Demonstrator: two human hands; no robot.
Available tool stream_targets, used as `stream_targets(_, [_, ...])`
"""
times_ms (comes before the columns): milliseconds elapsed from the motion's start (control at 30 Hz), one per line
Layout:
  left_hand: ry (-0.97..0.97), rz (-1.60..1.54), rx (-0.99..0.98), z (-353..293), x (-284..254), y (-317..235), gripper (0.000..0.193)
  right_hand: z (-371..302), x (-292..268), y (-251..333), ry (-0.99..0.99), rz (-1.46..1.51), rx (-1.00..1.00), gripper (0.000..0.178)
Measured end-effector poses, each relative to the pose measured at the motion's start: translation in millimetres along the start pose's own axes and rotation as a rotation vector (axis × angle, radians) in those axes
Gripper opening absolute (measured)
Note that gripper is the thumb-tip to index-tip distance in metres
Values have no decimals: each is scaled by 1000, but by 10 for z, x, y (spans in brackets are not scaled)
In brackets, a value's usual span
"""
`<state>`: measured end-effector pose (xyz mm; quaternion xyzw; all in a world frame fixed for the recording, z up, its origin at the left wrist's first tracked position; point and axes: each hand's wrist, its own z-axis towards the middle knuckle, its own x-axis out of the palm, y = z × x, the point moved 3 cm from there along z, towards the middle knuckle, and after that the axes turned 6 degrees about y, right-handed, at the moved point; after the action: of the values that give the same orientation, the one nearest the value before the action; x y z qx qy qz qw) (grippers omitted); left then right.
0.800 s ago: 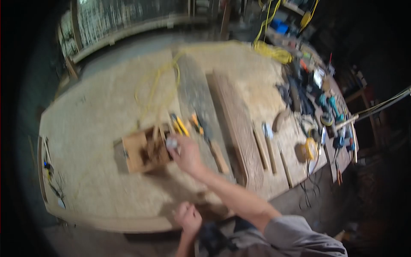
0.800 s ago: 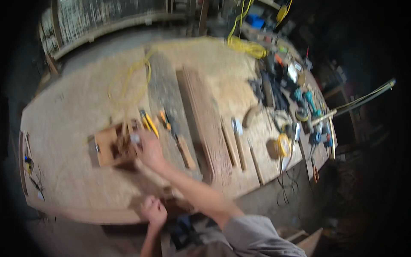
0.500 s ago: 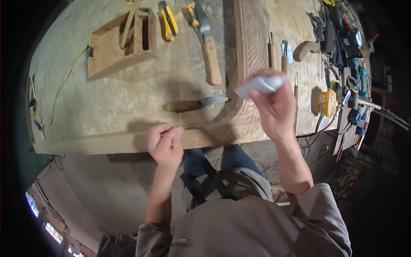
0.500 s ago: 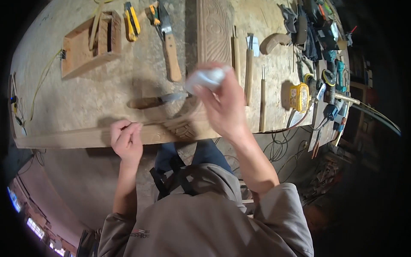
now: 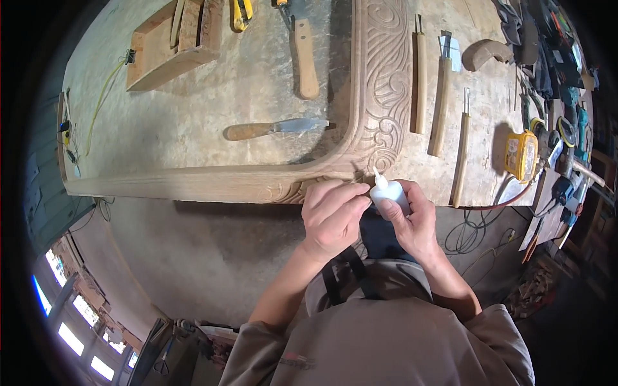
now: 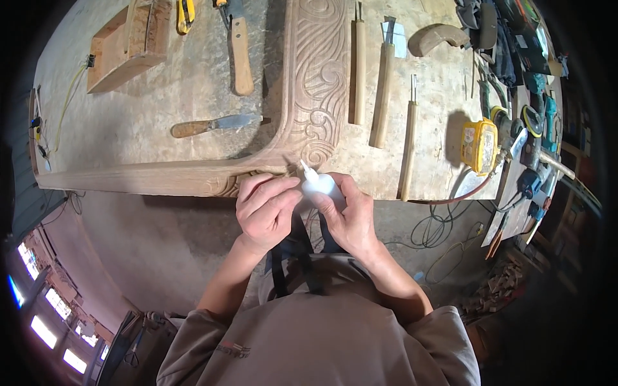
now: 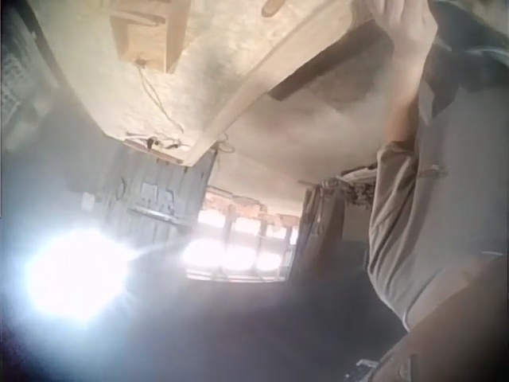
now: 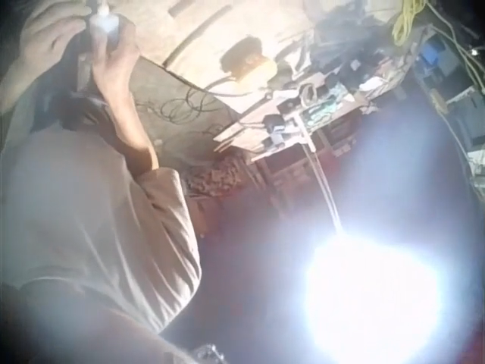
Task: The person applies glue from a bottle into the crevices of a carved wooden piece and then uses a thin wooden tool to work inside the carved patterns.
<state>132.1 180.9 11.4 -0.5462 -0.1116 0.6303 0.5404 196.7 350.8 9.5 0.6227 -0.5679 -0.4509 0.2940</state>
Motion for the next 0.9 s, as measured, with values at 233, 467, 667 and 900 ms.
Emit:
stream_targets(233, [-19,-43,-53,70,16,36,10,127,-6,79,7,-22,-10,33])
stream_targets(467, [-36,-53,-61,45,26,70,8,152,-13,158,43,-40,25,36])
stream_targets(667, [-49,-34,-78,32,21,83,9,172,5,184,70,-41,58,37])
stream_targets(900, [-74,-25,-80,40,32,86,10,192,1,212,71,-74,56,39])
